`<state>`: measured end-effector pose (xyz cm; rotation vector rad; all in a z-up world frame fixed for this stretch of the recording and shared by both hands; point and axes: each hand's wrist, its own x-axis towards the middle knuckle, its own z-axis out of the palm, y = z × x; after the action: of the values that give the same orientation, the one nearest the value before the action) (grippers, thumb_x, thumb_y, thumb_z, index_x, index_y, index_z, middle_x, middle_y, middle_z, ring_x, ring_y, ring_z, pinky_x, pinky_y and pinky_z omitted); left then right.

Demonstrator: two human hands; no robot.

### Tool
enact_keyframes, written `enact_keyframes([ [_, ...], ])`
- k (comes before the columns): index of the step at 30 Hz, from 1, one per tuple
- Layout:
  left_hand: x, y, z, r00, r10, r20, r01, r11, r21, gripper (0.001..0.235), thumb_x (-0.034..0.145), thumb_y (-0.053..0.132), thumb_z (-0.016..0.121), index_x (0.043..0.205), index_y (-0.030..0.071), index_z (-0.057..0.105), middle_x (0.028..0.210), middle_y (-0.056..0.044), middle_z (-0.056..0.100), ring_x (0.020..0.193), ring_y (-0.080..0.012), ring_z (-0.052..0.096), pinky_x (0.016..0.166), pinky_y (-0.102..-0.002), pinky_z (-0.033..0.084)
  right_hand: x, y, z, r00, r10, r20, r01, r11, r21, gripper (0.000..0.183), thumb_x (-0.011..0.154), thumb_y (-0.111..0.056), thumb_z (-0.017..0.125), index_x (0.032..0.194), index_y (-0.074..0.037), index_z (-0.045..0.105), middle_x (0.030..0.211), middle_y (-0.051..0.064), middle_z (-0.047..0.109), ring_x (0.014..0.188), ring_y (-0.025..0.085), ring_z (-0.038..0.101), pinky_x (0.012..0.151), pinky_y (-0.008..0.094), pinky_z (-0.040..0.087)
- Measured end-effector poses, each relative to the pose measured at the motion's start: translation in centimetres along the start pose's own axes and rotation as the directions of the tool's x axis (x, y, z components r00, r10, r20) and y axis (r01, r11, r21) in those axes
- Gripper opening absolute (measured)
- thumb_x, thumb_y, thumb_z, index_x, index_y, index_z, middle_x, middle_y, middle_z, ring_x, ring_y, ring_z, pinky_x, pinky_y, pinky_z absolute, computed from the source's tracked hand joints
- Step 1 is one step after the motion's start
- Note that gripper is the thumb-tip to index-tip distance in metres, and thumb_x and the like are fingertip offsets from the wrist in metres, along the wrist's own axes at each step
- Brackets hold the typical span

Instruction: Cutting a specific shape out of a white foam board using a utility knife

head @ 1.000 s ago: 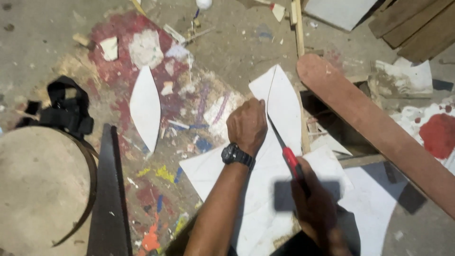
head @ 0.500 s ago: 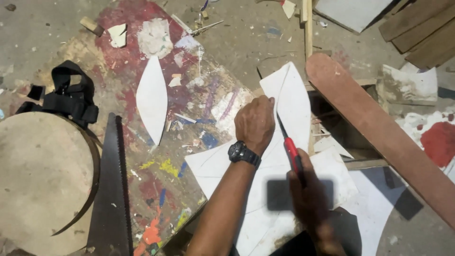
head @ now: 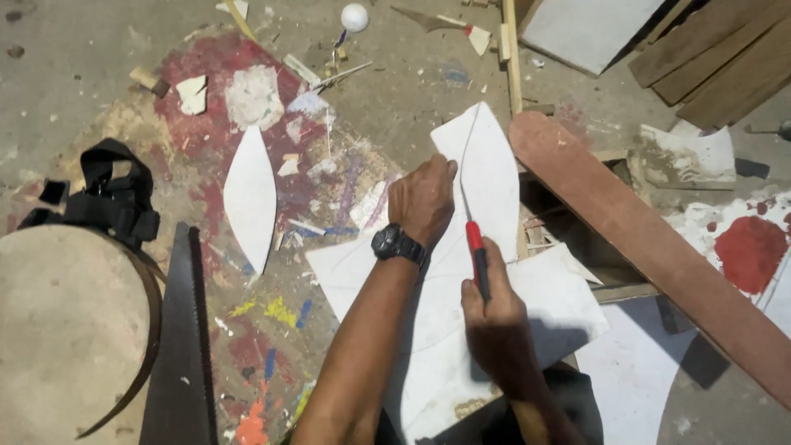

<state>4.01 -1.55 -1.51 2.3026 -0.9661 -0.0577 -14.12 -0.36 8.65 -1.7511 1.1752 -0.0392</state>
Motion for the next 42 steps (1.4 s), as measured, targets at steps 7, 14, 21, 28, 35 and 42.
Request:
enact_keyframes([
  [7,0.7,-1.2,0.6,0.994,0.108,-0.014,-0.107,0.994,0.029,0.033,0.108,0.026,0.046,0.083,0.006,0.054,0.061,-0.011,0.062,0.043,-0.0334,0.052,0.041,-0.048,0.034,-0.1,-1.0,0.5,0.993,0.119,0.023,-0.119,0.993,0.002,0.072,0.09,-0.024,0.047,0.161,-0.028,0.035,0.138,0.017,0.065,0.109,0.038,0.067,0.093,0.041,0.051],
  [14,1.4,-1.4,0.9,0.987,0.159,0.022,-0.158,0.987,-0.02,0.03,0.107,0.027,0.046,0.089,0.006,0.056,0.067,-0.015,0.066,0.049,-0.0415,0.058,0.044,-0.052,0.038,-0.7,-1.6,0.7,0.995,0.099,-0.032,-0.096,0.991,0.098,0.072,0.089,-0.015,0.047,0.161,-0.021,0.04,0.091,0.012,0.064,0.066,0.024,0.055,0.068,0.036,0.049],
  [21,2.4,-0.9,1.1,0.967,0.236,0.094,-0.238,0.971,0.015,0.03,0.107,0.027,0.045,0.09,0.005,0.058,0.063,-0.014,0.066,0.047,-0.0382,0.059,0.042,-0.05,0.042,-0.9,-1.3,0.3,0.999,0.016,0.032,-0.026,0.94,0.34,0.071,0.093,-0.009,0.045,0.162,-0.014,0.032,0.058,0.005,0.041,0.049,0.018,0.042,0.049,0.033,0.042],
  [28,1.8,0.6,-0.1,0.967,0.168,0.193,-0.186,0.979,0.083,0.031,0.109,0.024,0.048,0.092,0.002,0.061,0.057,-0.009,0.062,0.045,-0.0297,0.056,0.042,-0.045,0.04,-1.1,-1.7,0.0,0.988,0.147,0.054,-0.156,0.937,0.313,0.074,0.094,-0.017,0.049,0.165,-0.02,0.029,0.065,0.006,0.047,0.056,0.021,0.049,0.053,0.036,0.046],
  [35,-0.4,1.4,1.6,0.98,0.074,-0.186,-0.043,0.985,0.165,0.034,0.106,0.028,0.052,0.077,0.012,0.059,0.063,-0.006,0.061,0.057,-0.0258,0.052,0.065,-0.041,0.039,-0.7,-1.0,0.9,0.987,0.16,-0.008,-0.156,0.969,0.192,0.074,0.088,-0.013,0.045,0.161,-0.023,0.039,0.069,0.01,0.055,0.057,0.023,0.054,0.059,0.037,0.049],
  [42,-0.3,1.0,2.2,0.983,0.053,-0.178,-0.045,0.998,0.049,0.031,0.104,0.024,0.055,0.08,0.006,0.062,0.067,-0.013,0.067,0.064,-0.0352,0.059,0.07,-0.047,0.042,-0.2,-3.0,-0.6,0.987,0.162,-0.013,-0.152,0.949,0.275,0.065,0.081,-0.006,0.044,0.145,-0.015,0.053,0.065,0.008,0.048,0.049,0.02,0.044,0.052,0.033,0.041],
])
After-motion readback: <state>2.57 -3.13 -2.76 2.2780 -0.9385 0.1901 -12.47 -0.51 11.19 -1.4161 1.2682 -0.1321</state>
